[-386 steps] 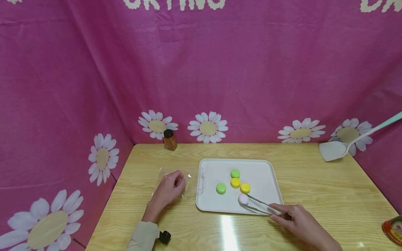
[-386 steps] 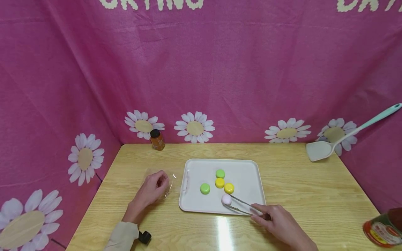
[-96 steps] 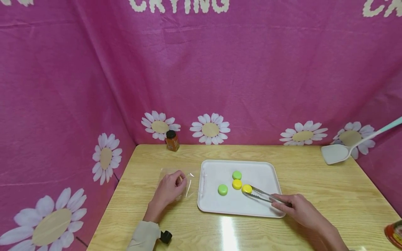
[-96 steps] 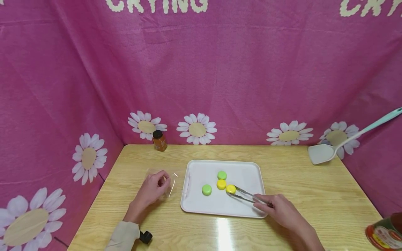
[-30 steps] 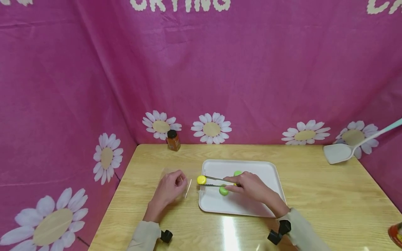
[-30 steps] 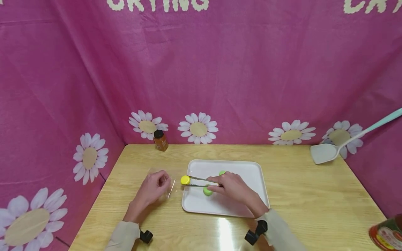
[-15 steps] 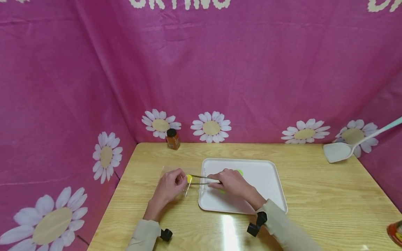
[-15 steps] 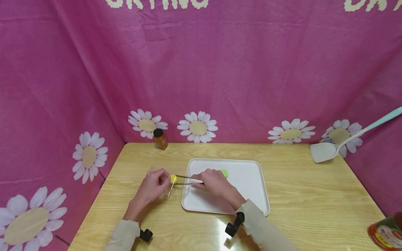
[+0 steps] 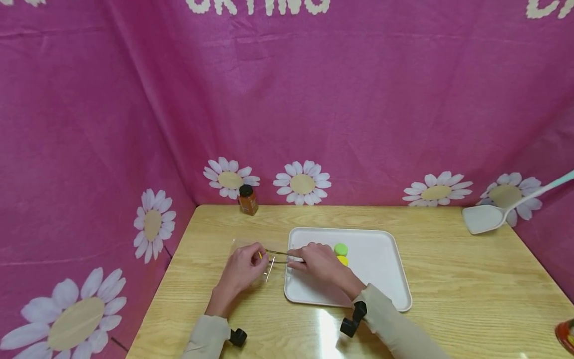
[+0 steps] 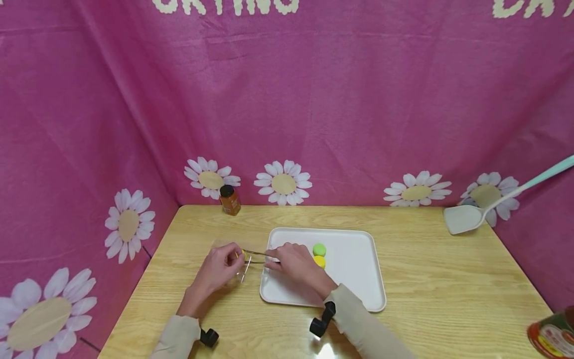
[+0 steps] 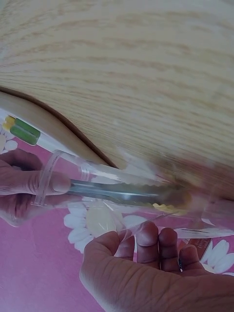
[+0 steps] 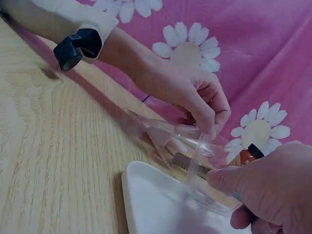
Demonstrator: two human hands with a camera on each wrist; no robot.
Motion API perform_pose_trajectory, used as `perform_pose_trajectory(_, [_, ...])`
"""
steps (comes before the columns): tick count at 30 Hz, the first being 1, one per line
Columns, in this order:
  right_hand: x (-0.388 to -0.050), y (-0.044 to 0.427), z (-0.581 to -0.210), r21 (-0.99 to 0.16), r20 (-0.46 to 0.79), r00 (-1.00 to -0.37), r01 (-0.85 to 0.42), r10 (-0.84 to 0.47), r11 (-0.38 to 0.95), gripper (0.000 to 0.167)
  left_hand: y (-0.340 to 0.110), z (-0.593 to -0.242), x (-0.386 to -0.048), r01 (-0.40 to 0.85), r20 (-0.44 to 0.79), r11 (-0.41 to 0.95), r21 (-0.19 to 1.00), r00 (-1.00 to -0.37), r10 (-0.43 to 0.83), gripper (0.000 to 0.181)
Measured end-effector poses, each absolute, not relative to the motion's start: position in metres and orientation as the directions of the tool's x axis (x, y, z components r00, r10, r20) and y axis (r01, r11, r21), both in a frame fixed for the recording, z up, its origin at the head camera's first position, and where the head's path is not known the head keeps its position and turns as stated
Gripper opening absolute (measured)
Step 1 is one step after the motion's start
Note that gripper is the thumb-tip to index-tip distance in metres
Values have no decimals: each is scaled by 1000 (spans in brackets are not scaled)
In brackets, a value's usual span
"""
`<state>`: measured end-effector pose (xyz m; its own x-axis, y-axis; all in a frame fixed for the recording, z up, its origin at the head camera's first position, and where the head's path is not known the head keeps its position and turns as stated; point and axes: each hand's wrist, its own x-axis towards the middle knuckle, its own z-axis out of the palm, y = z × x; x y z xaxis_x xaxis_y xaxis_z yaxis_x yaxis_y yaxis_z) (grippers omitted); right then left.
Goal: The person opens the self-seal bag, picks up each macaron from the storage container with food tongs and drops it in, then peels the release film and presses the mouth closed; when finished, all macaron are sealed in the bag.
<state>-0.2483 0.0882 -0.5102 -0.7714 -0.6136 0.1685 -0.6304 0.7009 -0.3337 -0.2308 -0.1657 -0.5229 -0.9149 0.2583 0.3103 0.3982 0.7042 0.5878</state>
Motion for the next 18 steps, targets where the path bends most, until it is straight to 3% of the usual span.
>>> perform_pose_trajectory(18, [-250, 86, -518, -444, 119, -818, -551, -563, 706, 39, -166, -522, -231, 390, 290, 707, 589, -919, 265, 8])
